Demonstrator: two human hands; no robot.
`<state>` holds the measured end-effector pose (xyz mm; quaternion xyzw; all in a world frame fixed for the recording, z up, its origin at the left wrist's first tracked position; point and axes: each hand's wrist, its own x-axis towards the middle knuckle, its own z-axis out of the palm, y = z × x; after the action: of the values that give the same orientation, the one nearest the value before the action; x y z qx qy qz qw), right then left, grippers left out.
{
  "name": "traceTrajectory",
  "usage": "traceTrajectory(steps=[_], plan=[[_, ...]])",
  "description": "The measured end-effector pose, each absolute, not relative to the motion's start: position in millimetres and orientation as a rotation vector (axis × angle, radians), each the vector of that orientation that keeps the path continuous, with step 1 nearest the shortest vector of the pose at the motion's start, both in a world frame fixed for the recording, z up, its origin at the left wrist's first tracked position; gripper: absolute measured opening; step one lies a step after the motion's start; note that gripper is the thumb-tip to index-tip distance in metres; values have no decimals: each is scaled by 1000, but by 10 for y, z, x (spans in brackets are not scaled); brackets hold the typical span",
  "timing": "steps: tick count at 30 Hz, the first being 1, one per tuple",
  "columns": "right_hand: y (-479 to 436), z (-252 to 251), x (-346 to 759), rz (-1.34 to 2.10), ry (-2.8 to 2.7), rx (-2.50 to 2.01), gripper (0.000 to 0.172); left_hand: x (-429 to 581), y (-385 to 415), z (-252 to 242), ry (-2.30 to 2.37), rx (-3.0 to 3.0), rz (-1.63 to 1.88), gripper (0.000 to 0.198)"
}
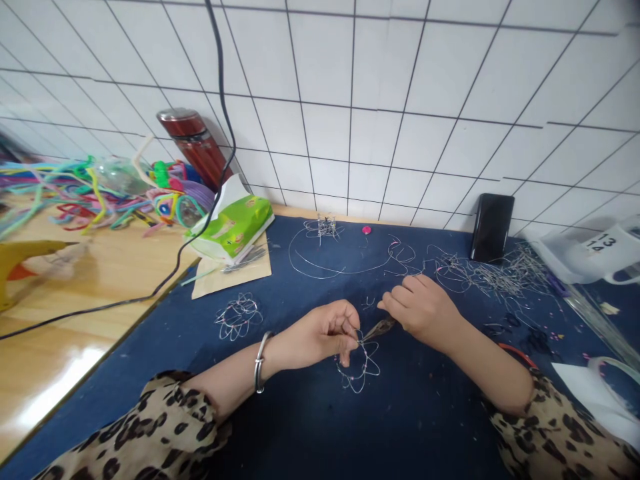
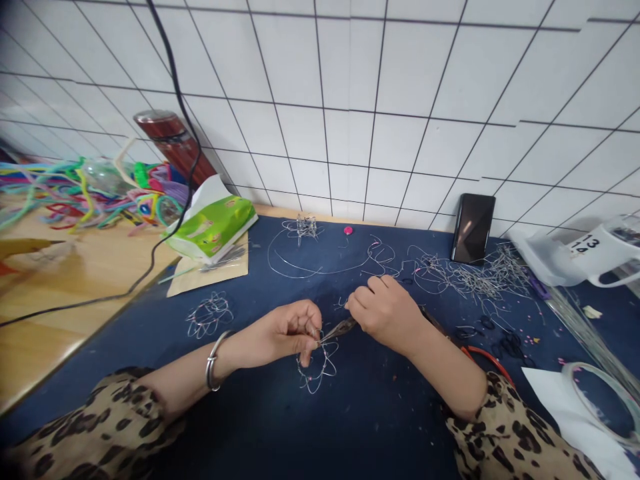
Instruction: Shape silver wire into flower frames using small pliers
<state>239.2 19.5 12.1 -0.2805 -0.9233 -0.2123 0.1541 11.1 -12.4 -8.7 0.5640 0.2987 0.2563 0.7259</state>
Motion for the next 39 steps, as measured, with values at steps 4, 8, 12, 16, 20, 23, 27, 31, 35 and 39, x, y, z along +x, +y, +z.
traceTrajectory(steps=[4,8,12,16,20,23,27,31,35,39], plan=[[196,92,2381,-575,-2648,-813,23,113,-131,-93,669,1246,563,17],[199,52,2373,-546,-2650,-828,23,120,-129,-102,664,1238,592,16],[199,17,2366,-511,-2648,-845,24,122,-121,-86,652,1238,610,16],[191,0,2362,-470,-2662,-862,24,111,-119,-69,650,1241,622,16],[196,-17,2366,-454,-2655,-871,24,104,-119,-65,632,1203,620,19],[210,-44,2371,-439,-2643,-875,24,106,-109,-67,615,1179,620,20],[222,-84,2376,-405,-2635,-884,26,102,-97,-79,591,1137,600,21],[225,-111,2381,-379,-2644,-902,26,96,-101,-94,584,1096,578,24],[224,-112,2385,-378,-2654,-913,27,95,-103,-103,598,1103,588,22],[220,-89,2387,-415,-2658,-916,25,97,-104,-99,615,1113,593,22]])
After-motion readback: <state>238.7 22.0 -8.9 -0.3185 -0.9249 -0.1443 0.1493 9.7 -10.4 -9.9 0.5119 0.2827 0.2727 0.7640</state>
